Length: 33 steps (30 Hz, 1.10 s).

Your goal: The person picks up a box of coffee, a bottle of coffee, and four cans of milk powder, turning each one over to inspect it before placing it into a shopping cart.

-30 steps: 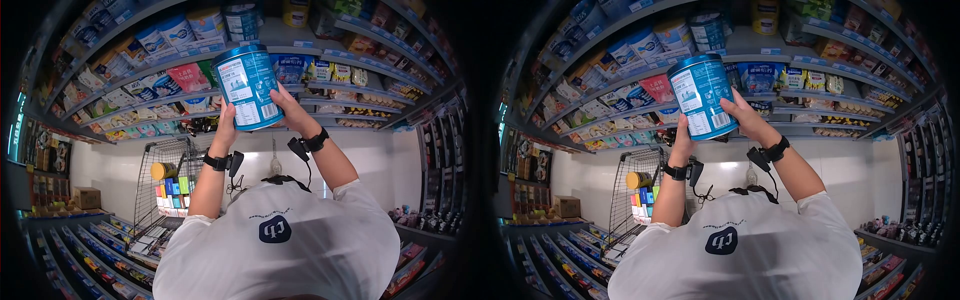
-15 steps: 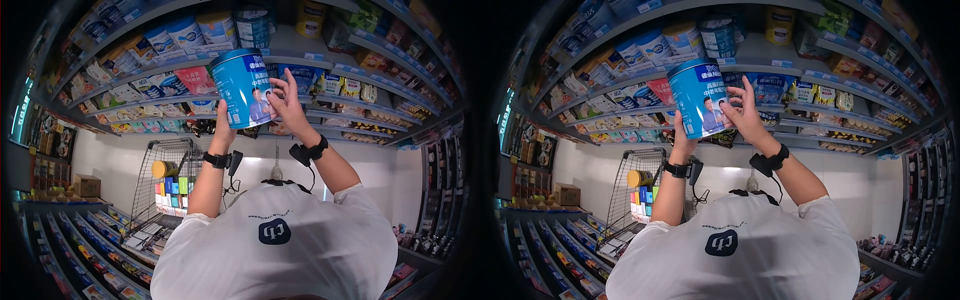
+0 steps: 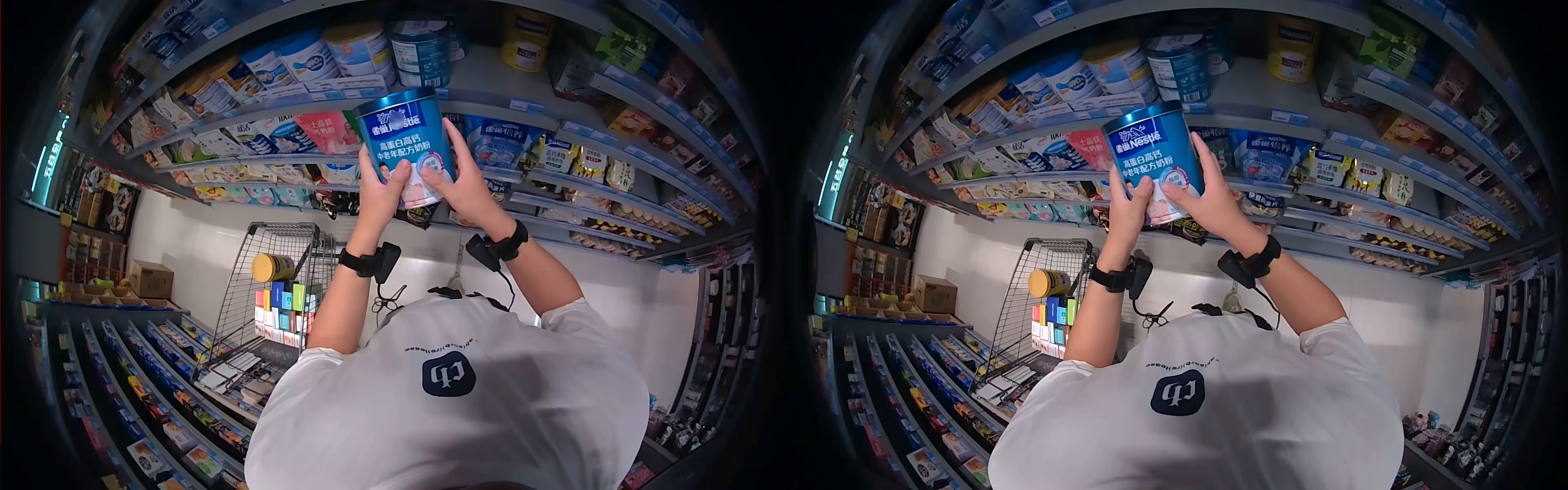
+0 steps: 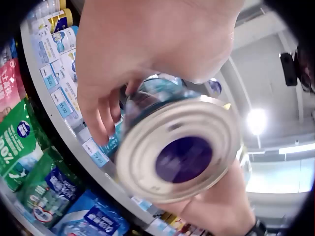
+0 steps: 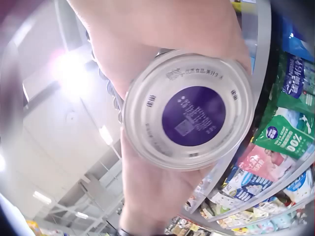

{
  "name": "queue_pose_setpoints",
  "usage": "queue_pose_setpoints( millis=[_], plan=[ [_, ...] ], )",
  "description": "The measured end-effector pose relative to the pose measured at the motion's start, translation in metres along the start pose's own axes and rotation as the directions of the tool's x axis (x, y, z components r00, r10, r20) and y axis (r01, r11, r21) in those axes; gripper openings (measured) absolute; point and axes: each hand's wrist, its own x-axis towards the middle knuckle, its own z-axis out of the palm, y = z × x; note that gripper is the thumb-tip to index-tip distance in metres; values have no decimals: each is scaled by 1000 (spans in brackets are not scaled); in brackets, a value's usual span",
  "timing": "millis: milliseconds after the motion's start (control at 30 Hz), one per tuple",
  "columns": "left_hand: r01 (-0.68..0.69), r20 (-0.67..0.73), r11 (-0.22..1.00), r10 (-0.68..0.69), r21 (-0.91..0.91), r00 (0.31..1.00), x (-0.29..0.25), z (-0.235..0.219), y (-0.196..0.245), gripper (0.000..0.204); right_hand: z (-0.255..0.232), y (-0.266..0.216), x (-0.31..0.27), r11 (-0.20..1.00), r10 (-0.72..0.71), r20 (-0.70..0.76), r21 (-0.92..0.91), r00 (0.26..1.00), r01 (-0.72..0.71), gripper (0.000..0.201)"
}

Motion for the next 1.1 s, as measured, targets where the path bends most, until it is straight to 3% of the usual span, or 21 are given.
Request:
queue_pose_setpoints(
  millis=[33,100,133,167,233,433,500,533,567,633,667,733,767,833,900,1000,1100],
  plan=[
    [6,-8,1000,-6,10,1000,2,-2,-3,65,-6,0,5,1000,3,9,11,1000,-3,92],
    [115,-6,941,-123,-318,992,-1,-4,-5,57,-17,2,12,923,148,107,342,983,-177,90],
    [119,-29,928,-138,-352,990,-2,-2,-3,52,-17,1,15,896,197,133,378,971,-234,85],
    [126,-46,930,-151,-346,987,-3,-1,-1,52,-17,-1,19,889,206,151,383,967,-249,85],
    [159,-22,934,-175,-319,984,-5,2,8,50,-13,1,28,861,233,344,362,910,-357,88],
    [259,-133,938,-294,-232,946,-14,-26,1,51,16,17,36,755,235,465,466,853,-462,78],
    [386,-157,905,-414,-178,897,-13,-45,4,58,31,17,41,701,279,522,463,806,-542,75],
    [481,-34,798,-527,-364,849,-14,-59,0,66,34,3,47,646,407,559,383,722,-661,73],
    [543,1,775,-574,-323,819,-18,-73,-3,69,42,-8,52,564,464,574,396,675,-725,72],
    [650,-98,755,-656,-89,748,-22,-80,41,70,57,17,64,446,426,745,320,513,-836,70],
    [645,-105,758,-653,-97,750,-25,-90,41,70,67,28,68,451,424,750,311,507,-837,70],
    [699,-73,715,-698,-19,712,-31,-115,43,72,88,35,70,347,417,825,243,381,-906,70],
    [697,-74,717,-696,-27,714,-35,-129,37,72,97,36,69,352,420,825,235,377,-906,70],
    [696,-101,714,-688,82,718,-40,-154,28,74,119,27,70,310,498,819,139,285,-940,73],
    [667,-148,741,-653,79,743,-48,-175,27,77,143,21,66,275,501,826,130,258,-953,73],
    [668,-151,734,-651,122,744,-54,-214,27,81,174,15,57,107,358,914,163,191,-981,75],
    [652,-152,749,-635,119,758,-59,-241,29,81,199,-12,51,33,309,929,205,205,-978,70]
  ],
)
